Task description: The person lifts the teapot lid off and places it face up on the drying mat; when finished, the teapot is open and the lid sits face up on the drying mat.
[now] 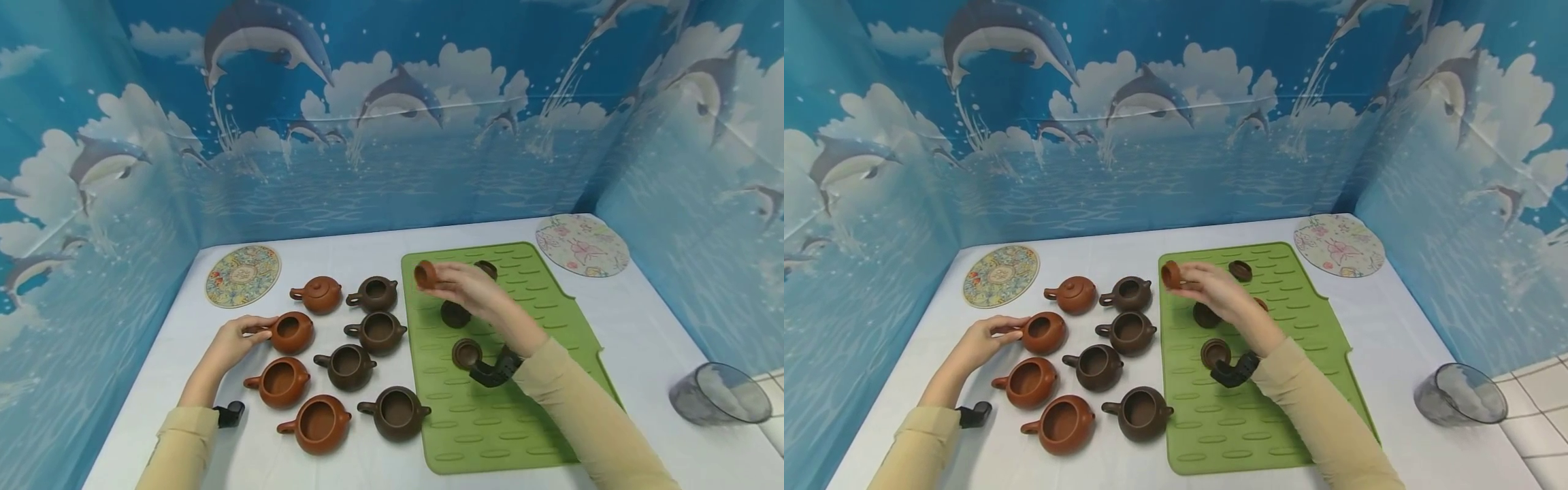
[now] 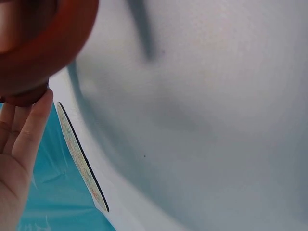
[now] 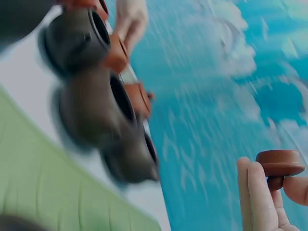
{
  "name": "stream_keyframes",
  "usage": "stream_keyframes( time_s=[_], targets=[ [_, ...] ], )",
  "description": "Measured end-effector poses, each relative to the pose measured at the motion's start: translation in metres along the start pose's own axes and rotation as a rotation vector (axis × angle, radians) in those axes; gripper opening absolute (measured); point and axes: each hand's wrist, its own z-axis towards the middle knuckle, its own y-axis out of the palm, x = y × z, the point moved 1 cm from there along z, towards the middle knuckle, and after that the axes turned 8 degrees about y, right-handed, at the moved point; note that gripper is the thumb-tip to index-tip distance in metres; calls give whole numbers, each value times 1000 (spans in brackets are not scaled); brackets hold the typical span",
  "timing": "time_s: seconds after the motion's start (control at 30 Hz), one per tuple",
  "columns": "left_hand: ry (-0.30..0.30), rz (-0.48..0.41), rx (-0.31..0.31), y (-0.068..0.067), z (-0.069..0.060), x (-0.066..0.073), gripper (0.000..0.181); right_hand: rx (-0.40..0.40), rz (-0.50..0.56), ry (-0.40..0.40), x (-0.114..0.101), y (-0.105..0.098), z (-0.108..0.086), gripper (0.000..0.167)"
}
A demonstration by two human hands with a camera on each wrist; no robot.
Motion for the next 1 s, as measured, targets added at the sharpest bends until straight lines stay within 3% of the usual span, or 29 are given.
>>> stream_keyframes(
  time_s=[0.23,0.37,0.47,0.67,0.87,1.0],
  targets=[
    [14,19,3,2,1,-1,31,69,176,-8,-8,-71,-25,44],
    [15,19,1,2,0,-3,32,146,308,2,-11,-102,-35,60],
    [6,13,4,1,0,-4,32,218,314,11,-11,-121,-37,69],
    [-3,12,6,0,-2,-5,33,373,104,21,-3,-151,-28,67],
    [-17,6,11,1,-2,-5,32,514,-231,75,9,-172,-16,63],
    [-25,-7,12,2,0,-5,32,590,-387,108,13,-181,-13,60]
  ],
)
